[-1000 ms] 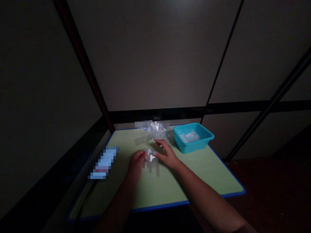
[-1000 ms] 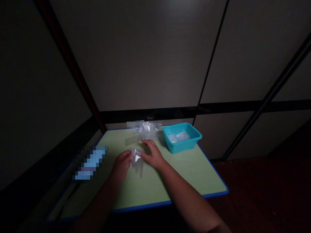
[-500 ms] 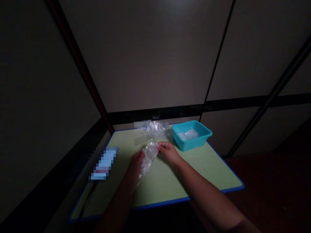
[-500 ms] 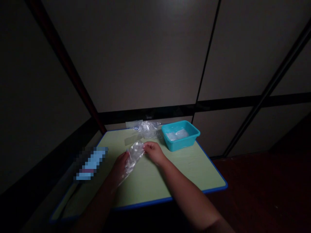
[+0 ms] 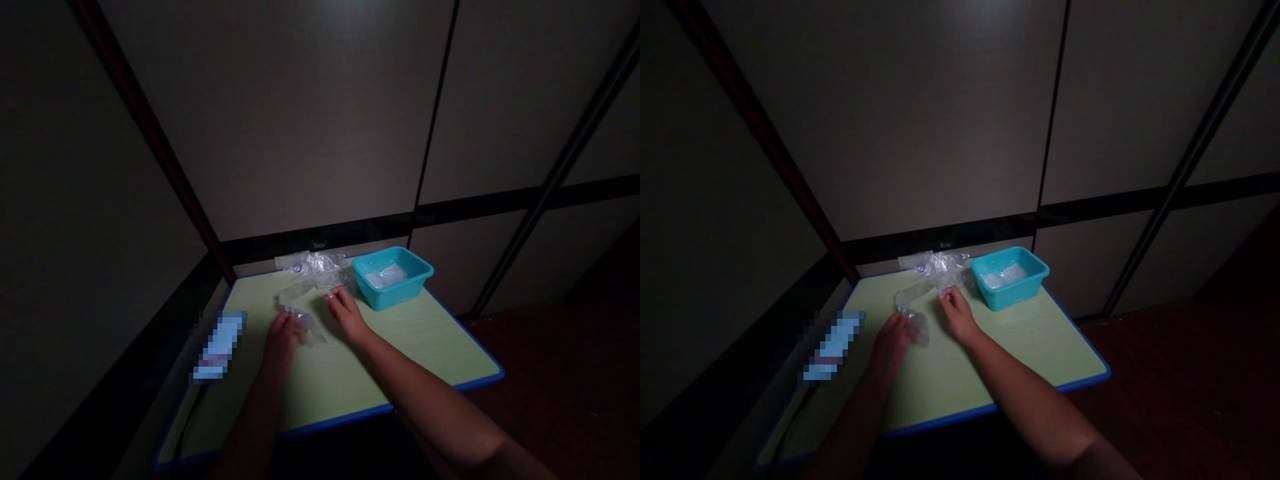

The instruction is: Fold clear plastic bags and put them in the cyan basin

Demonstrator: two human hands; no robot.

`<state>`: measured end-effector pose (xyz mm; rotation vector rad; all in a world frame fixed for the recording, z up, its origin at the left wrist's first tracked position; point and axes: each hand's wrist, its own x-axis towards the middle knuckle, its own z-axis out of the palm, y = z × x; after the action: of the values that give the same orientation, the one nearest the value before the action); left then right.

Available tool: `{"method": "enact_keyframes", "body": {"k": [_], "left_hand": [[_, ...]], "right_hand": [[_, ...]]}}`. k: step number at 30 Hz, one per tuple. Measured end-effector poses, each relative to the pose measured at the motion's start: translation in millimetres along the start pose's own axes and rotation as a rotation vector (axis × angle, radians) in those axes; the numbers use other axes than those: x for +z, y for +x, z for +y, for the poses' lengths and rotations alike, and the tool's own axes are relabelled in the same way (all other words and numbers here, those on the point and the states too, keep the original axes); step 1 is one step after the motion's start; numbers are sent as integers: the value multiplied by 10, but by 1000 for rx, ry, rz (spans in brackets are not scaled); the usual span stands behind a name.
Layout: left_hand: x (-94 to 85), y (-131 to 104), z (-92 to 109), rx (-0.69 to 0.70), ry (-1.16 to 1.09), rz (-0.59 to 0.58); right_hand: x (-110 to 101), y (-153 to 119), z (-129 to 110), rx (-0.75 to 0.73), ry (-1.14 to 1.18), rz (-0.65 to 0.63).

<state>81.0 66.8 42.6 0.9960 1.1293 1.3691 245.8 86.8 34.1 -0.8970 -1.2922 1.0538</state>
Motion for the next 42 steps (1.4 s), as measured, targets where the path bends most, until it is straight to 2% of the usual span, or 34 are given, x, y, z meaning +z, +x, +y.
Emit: {"method": "enact_keyframes", "body": {"k": [4, 6, 11, 18, 20, 25, 37, 42], "left_hand": [[60, -95, 17, -16, 61, -104], [59, -98, -7, -25, 81, -123], [12, -54, -65, -12, 103, -107], [38, -102, -18, -49, 78, -135], [54, -90, -38, -77, 66, -138], [51, -29, -81, -64, 71, -58], [88, -67, -41, 52, 174, -94], [83, -67, -42, 53, 196, -72]], "right_hand": [[154, -89, -1, 44, 15, -196], [172, -93, 21, 61, 15, -234], [72, -44, 24, 42, -1, -159], [-7, 0, -12, -64, -32, 9], [4, -15, -24, -83, -35, -28], [75, -100, -52, -81, -72, -259], [52, -121, -157, -26, -111, -259], [102, -149, -139, 161, 37, -376]]}}
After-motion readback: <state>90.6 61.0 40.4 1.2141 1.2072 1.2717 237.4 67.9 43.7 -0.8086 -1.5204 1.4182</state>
